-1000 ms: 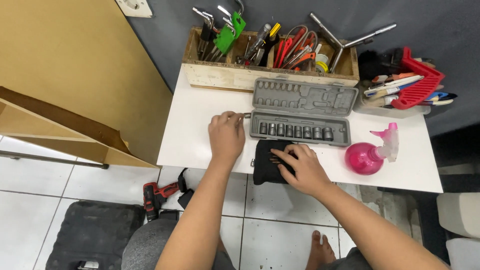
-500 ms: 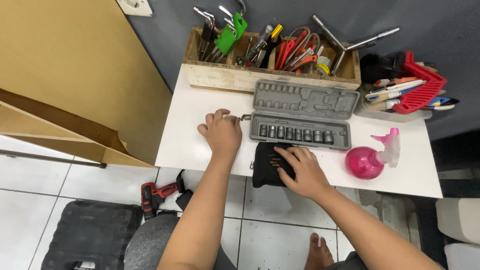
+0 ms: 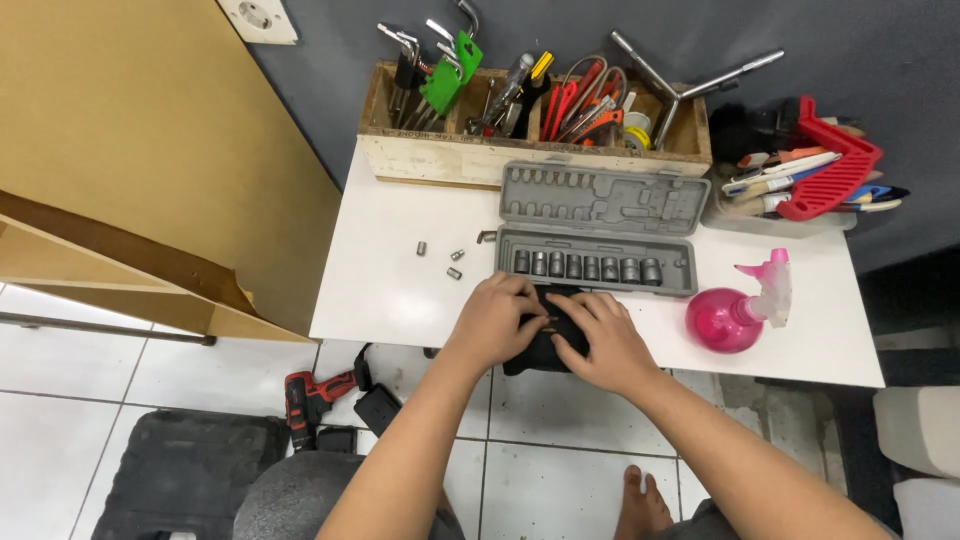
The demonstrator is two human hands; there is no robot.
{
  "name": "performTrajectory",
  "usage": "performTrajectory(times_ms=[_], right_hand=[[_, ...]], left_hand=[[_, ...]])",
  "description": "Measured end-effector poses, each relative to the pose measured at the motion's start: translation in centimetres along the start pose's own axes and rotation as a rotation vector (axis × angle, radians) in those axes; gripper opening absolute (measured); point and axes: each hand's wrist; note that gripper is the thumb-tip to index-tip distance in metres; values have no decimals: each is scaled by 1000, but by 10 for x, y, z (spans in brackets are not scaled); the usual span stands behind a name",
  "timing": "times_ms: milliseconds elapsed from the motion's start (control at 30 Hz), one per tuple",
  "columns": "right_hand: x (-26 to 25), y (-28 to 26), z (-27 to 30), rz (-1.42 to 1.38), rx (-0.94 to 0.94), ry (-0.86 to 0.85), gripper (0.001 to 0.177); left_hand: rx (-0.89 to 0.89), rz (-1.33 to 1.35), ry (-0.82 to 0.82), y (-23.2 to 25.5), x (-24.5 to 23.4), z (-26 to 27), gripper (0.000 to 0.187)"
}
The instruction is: The person cleans small metal socket bits using a black cloth and a pink spray bottle. They pick up the bits from a tool case, spray them with liquid, wipe them thoroughly, and place them back into the case.
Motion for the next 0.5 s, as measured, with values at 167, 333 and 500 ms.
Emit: performTrajectory(times_ms=[167, 333, 500], right_hand=[[0, -1, 1, 23, -28, 30, 50], [-3, -4, 2, 47, -37, 19, 43], [1, 0, 1, 73, -38, 7, 40]], left_hand=[[-49, 3, 5, 1, -11, 0, 16], [-101, 67, 64, -10, -25, -3, 19], [-365, -86, 322, -56, -30, -20, 20]])
Point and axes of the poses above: each hand's wrist, its own z-axis away from the middle knuckle, its own x-axis out of the palm, y = z × x, and after that the axes turned 1 degree about -z, right-handed
